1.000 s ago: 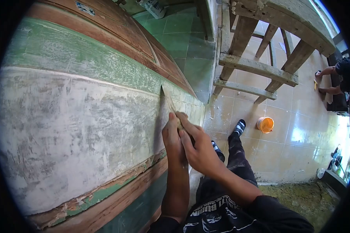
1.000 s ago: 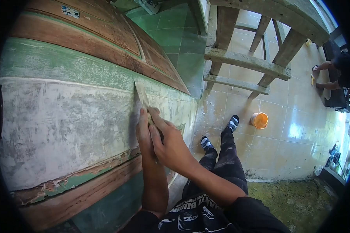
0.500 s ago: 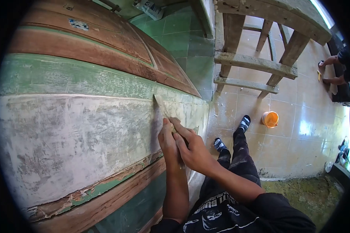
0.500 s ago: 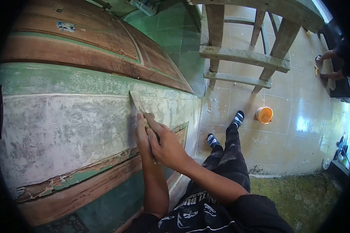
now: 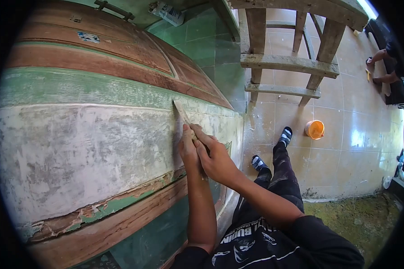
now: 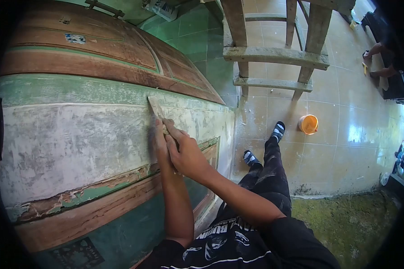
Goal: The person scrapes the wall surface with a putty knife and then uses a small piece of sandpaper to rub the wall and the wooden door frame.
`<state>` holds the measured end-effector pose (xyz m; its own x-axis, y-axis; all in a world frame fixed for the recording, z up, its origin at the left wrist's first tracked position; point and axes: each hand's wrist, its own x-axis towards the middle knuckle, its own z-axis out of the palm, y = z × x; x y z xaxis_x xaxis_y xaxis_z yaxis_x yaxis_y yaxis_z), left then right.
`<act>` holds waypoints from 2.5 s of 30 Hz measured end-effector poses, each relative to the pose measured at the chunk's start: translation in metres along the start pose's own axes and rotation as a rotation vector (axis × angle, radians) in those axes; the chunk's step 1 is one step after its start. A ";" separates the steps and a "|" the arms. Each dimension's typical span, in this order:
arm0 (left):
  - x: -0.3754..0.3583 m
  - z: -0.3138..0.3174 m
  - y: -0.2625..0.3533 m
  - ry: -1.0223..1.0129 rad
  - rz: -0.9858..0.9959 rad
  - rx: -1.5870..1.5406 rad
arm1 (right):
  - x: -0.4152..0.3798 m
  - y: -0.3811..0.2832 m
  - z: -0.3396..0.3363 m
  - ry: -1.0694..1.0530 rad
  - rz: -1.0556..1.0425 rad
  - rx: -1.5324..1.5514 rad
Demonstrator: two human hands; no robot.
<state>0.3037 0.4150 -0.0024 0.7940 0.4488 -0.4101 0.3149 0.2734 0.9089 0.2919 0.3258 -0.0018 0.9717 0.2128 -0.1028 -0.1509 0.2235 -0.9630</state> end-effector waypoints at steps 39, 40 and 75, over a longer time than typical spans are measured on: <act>-0.008 0.014 0.013 0.112 0.013 -0.015 | 0.003 -0.011 0.002 0.015 -0.013 -0.072; -0.008 0.013 0.015 0.076 -0.008 -0.021 | 0.005 -0.014 0.002 0.012 0.029 -0.066; 0.006 -0.009 -0.017 -0.062 -0.026 0.080 | -0.009 0.008 -0.007 -0.010 0.029 -0.043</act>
<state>0.2982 0.4203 -0.0207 0.8150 0.3882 -0.4302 0.3743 0.2141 0.9023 0.2831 0.3186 -0.0106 0.9652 0.2277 -0.1285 -0.1707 0.1764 -0.9694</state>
